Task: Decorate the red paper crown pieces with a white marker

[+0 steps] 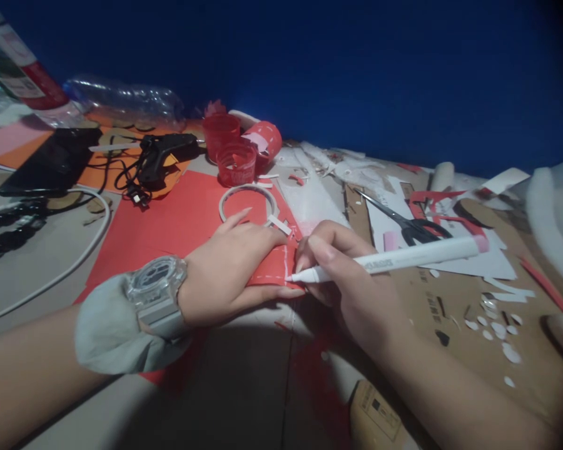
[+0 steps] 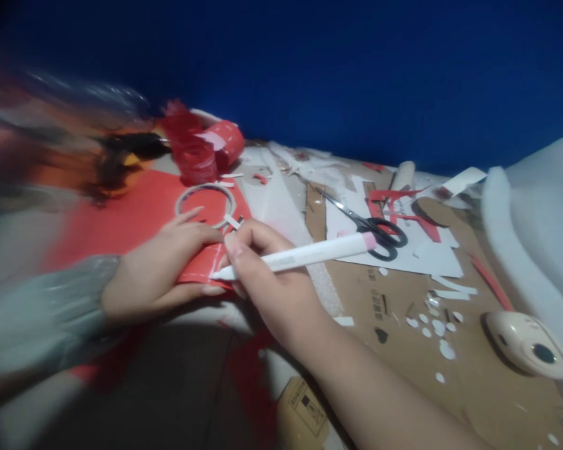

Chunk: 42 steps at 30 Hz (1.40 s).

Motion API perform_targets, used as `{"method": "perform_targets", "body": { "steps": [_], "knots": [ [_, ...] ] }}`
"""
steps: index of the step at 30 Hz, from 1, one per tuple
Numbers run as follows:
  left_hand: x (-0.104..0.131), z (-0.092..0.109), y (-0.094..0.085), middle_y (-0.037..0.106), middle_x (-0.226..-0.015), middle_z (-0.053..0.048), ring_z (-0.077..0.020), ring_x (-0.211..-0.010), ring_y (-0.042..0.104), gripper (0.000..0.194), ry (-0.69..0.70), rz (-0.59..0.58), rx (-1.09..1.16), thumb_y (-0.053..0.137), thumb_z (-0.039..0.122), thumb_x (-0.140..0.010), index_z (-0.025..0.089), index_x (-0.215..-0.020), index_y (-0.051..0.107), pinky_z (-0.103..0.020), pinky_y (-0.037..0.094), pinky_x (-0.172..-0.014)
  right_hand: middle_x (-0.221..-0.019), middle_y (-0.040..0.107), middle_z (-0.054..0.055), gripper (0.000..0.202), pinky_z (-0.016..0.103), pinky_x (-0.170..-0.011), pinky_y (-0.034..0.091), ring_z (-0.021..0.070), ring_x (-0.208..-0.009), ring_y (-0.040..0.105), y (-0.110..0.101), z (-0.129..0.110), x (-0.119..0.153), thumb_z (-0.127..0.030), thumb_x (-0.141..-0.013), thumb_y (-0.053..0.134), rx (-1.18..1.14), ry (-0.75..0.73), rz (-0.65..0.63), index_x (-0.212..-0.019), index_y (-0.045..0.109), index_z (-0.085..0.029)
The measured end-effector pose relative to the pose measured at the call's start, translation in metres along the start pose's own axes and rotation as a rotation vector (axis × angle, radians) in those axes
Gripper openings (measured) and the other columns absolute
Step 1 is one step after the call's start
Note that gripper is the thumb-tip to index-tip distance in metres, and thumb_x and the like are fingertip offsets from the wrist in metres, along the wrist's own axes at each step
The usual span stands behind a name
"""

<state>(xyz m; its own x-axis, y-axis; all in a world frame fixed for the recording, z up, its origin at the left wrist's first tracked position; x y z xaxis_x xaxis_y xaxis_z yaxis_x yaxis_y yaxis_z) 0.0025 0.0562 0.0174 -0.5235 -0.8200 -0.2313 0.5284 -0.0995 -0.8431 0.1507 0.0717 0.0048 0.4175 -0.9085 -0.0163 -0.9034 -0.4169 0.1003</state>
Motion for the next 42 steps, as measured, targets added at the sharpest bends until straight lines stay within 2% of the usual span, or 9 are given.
{"method": "perform_targets", "body": {
  "steps": [4, 10, 15, 22, 26, 31, 36, 42],
  "knots": [
    [-0.0011, -0.0009, 0.0002, 0.07, -0.103, -0.01, -0.0295, -0.1, 0.066, 0.054, -0.012, -0.005, -0.002, 0.049, 0.064, -0.089, 0.015, -0.11, 0.057, -0.06, 0.031, -0.111, -0.053, 0.047, -0.005, 0.032, 0.023, -0.042, 0.022, 0.0077, -0.042, 0.032, 0.0017, -0.0012, 0.0005, -0.038, -0.091, 0.059, -0.024, -0.008, -0.024, -0.065, 0.053, -0.02],
    [-0.0005, -0.0011, 0.001, 0.07, -0.103, -0.009, -0.0287, -0.1, 0.066, 0.053, -0.006, 0.002, -0.025, 0.048, 0.064, -0.089, 0.017, -0.11, 0.057, -0.057, 0.034, -0.11, -0.057, 0.049, -0.005, 0.03, 0.023, -0.041, 0.02, 0.0077, -0.042, 0.029, -0.001, 0.0016, 0.0006, -0.038, -0.091, 0.058, -0.006, 0.002, 0.048, -0.067, 0.056, -0.021],
    [-0.0007, -0.0005, 0.0007, 0.07, -0.103, -0.009, -0.0285, -0.099, 0.066, 0.052, -0.007, 0.011, -0.029, 0.049, 0.063, -0.089, 0.016, -0.11, 0.057, -0.057, 0.035, -0.11, -0.051, 0.045, -0.006, 0.032, 0.023, -0.04, 0.021, 0.0072, -0.04, 0.028, 0.0035, -0.0012, 0.0005, -0.038, -0.09, 0.059, -0.033, 0.007, -0.008, -0.064, 0.054, -0.02],
    [0.002, -0.001, 0.0009, 0.07, -0.106, -0.01, -0.0288, -0.102, 0.065, 0.053, -0.004, 0.014, -0.04, 0.051, 0.061, -0.089, 0.015, -0.114, 0.056, -0.056, 0.034, -0.11, -0.05, 0.044, -0.006, 0.029, 0.022, -0.039, 0.02, 0.0075, -0.04, 0.029, 0.0022, -0.0015, -0.0011, -0.034, -0.09, 0.056, -0.083, 0.032, 0.078, -0.065, 0.053, -0.021],
    [0.0016, -0.0004, 0.0003, 0.07, -0.104, -0.009, -0.0291, -0.1, 0.065, 0.05, -0.011, 0.014, -0.039, 0.049, 0.061, -0.09, 0.016, -0.111, 0.057, -0.058, 0.034, -0.109, -0.052, 0.046, -0.005, 0.033, 0.023, -0.039, 0.021, 0.0071, -0.04, 0.03, 0.0048, -0.0035, 0.0001, -0.04, -0.087, 0.061, -0.021, -0.005, 0.019, -0.062, 0.052, -0.02],
    [0.0, -0.0003, 0.0001, 0.07, -0.107, -0.011, -0.0305, -0.1, 0.065, 0.054, 0.007, 0.013, -0.046, 0.048, 0.062, -0.09, 0.014, -0.113, 0.057, -0.061, 0.034, -0.108, -0.049, 0.043, -0.006, 0.03, 0.022, -0.038, 0.021, 0.0077, -0.039, 0.029, 0.0027, -0.0006, 0.0, -0.039, -0.09, 0.057, -0.049, 0.035, 0.081, -0.065, 0.053, -0.022],
    [0.0008, -0.0004, 0.0006, 0.07, -0.106, -0.011, -0.0315, -0.099, 0.065, 0.053, 0.014, 0.013, -0.044, 0.047, 0.062, -0.09, 0.015, -0.112, 0.058, -0.063, 0.033, -0.107, -0.05, 0.045, -0.005, 0.032, 0.022, -0.039, 0.021, 0.0068, -0.04, 0.032, 0.0053, -0.0035, 0.0008, -0.035, -0.089, 0.06, -0.03, 0.006, 0.036, -0.061, 0.052, -0.02],
    [0.0013, 0.0005, 0.001, 0.07, -0.109, -0.011, -0.0301, -0.098, 0.066, 0.053, 0.02, -0.006, -0.036, 0.048, 0.062, -0.09, 0.016, -0.114, 0.058, -0.06, 0.036, -0.105, -0.048, 0.045, -0.006, 0.029, 0.021, -0.036, 0.018, 0.0069, -0.038, 0.029, 0.0011, 0.0017, 0.0, -0.034, -0.092, 0.056, -0.126, 0.055, 0.07, -0.066, 0.055, -0.021]
  ]
}}
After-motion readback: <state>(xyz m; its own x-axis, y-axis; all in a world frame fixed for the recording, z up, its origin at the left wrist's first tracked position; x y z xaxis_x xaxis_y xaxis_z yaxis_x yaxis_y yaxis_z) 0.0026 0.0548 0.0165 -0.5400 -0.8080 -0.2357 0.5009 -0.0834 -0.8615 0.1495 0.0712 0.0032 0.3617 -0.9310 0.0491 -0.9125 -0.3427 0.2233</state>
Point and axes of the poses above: each hand's wrist, its own x-axis away from the middle knuckle, its own y-axis out of the palm, z = x × y, the point moved 4 cm from there along -x, towards the middle knuckle
